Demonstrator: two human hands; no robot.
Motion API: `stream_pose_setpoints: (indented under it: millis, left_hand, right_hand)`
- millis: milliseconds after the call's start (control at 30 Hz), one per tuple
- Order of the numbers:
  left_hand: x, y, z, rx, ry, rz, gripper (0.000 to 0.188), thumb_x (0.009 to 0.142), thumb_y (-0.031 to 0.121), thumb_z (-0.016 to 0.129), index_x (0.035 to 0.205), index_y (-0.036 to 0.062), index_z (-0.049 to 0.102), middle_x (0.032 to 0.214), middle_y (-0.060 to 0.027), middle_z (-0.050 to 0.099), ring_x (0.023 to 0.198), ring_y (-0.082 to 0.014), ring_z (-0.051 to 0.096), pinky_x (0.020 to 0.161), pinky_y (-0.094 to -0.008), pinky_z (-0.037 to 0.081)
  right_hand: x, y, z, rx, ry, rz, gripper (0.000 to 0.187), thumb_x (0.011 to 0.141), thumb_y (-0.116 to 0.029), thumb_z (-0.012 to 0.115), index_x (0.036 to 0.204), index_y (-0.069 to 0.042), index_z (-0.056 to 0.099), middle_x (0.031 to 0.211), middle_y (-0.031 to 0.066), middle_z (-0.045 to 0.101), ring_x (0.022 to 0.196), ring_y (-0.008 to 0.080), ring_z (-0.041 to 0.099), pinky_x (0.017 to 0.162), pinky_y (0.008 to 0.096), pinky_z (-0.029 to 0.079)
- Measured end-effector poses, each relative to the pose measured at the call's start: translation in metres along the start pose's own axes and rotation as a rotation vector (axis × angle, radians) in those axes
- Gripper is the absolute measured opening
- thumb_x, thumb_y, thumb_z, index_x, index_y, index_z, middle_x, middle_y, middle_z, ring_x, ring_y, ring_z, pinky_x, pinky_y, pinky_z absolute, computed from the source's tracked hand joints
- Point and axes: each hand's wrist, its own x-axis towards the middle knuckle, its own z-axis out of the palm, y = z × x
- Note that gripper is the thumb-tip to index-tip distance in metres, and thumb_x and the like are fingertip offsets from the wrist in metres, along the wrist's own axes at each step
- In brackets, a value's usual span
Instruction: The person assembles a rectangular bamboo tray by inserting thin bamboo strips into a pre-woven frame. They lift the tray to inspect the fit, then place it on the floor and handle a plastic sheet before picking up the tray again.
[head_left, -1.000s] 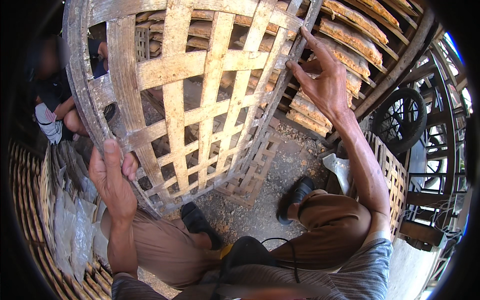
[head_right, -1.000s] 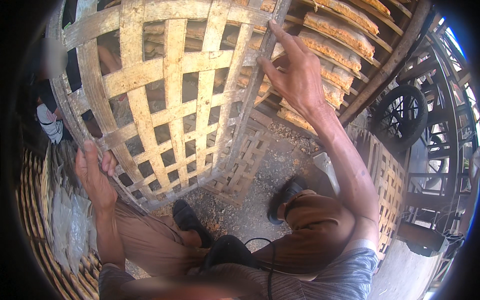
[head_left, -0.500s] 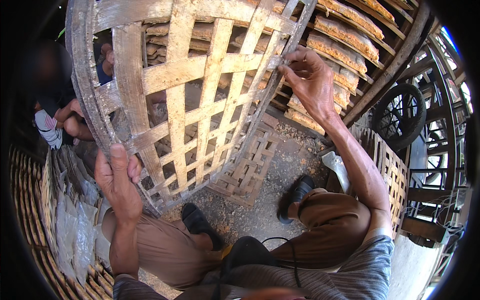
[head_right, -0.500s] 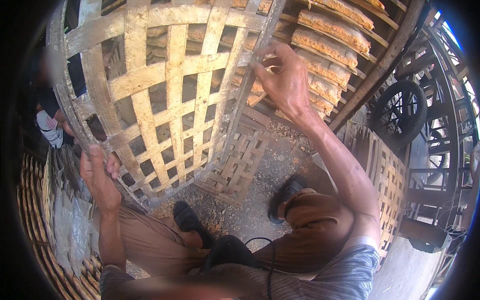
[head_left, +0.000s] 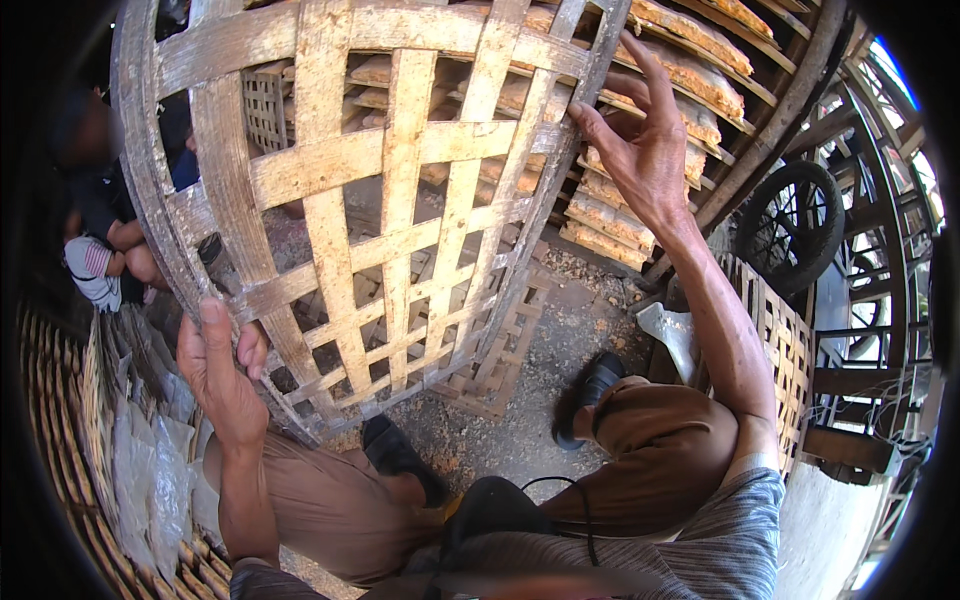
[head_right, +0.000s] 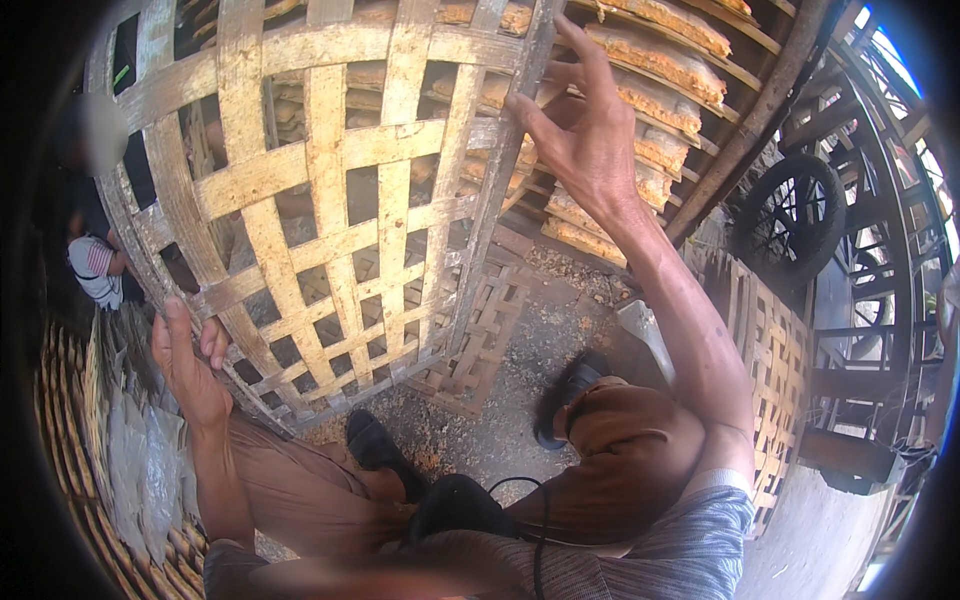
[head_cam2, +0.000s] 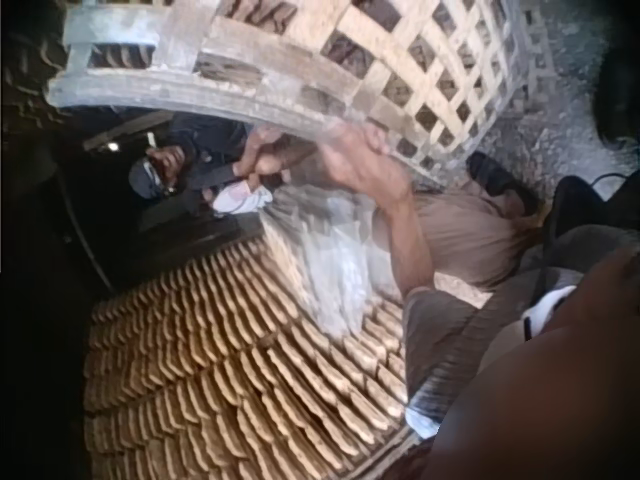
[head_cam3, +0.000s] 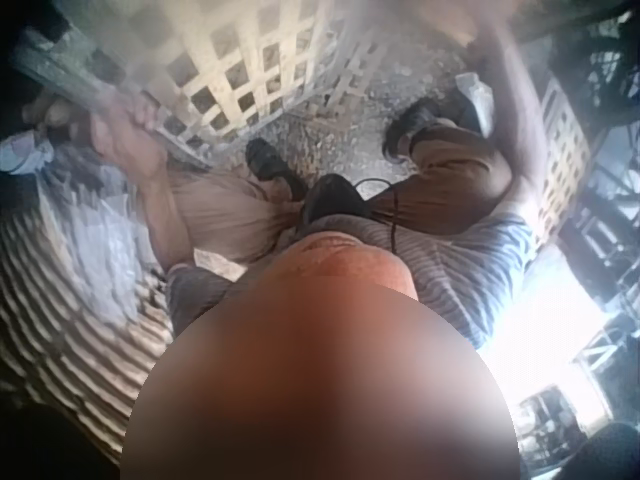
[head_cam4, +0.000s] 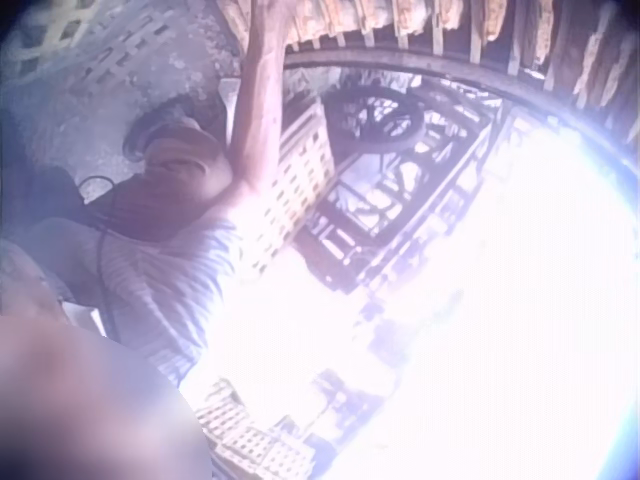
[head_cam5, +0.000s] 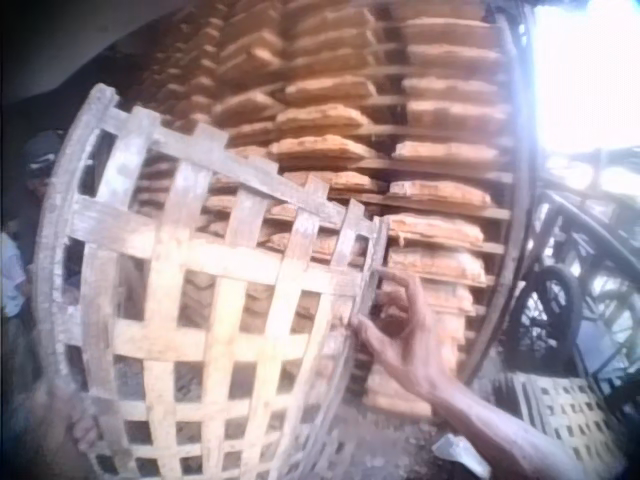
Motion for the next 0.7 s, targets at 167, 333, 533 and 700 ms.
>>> stream_pose_setpoints:
  millis: [167, 333, 533, 700]
  left_hand:
    - [-0.004, 0.001, 0.003, 0.035, -0.043, 0.009, 0.029, 0.112, 0.031, 0.049, 0.119, 0.0036, 0.058, 0.088, 0.0020, 0.054, 0.066, -0.0049, 0.040, 0.051, -0.0194, 0.032]
    - [-0.008, 0.002, 0.009, 0.071, -0.073, 0.059, 0.028, 0.112, 0.031, 0.049, 0.115, 0.0046, 0.057, 0.084, 0.0026, 0.050, 0.066, -0.0054, 0.041, 0.052, -0.0195, 0.032]
    - [-0.006, -0.002, 0.005, 0.030, -0.049, 0.025, 0.029, 0.112, 0.033, 0.050, 0.112, 0.0050, 0.057, 0.082, 0.0030, 0.048, 0.066, -0.0055, 0.040, 0.052, -0.0199, 0.031]
    - [0.000, 0.005, 0.008, 0.041, -0.009, 0.022, 0.031, 0.112, 0.034, 0.050, 0.114, 0.0035, 0.058, 0.084, 0.0026, 0.050, 0.066, -0.0051, 0.040, 0.051, -0.0200, 0.031]
  right_hand:
    - [0.005, -0.007, -0.015, -0.243, -0.131, 0.027, 0.074, 0.093, -0.017, 0.078, 0.158, -0.017, 0.042, 0.111, 0.0169, 0.076, 0.088, 0.0246, 0.079, 0.075, 0.0389, 0.067]
    - [-0.001, 0.000, -0.014, -0.311, -0.113, -0.033, 0.057, 0.090, -0.017, 0.080, 0.142, -0.005, 0.060, 0.105, 0.0182, 0.076, 0.081, 0.0246, 0.078, 0.071, 0.0359, 0.066]
    - [-0.010, -0.003, -0.001, -0.267, -0.124, -0.046, 0.038, 0.091, -0.015, 0.079, 0.127, -0.004, 0.072, 0.104, 0.0174, 0.077, 0.093, 0.0254, 0.078, 0.076, 0.0371, 0.066]
    - [-0.008, -0.002, 0.000, -0.193, -0.165, 0.004, 0.024, 0.090, -0.013, 0.080, 0.113, -0.006, 0.078, 0.119, 0.0194, 0.073, 0.096, 0.0255, 0.078, 0.079, 0.0364, 0.067]
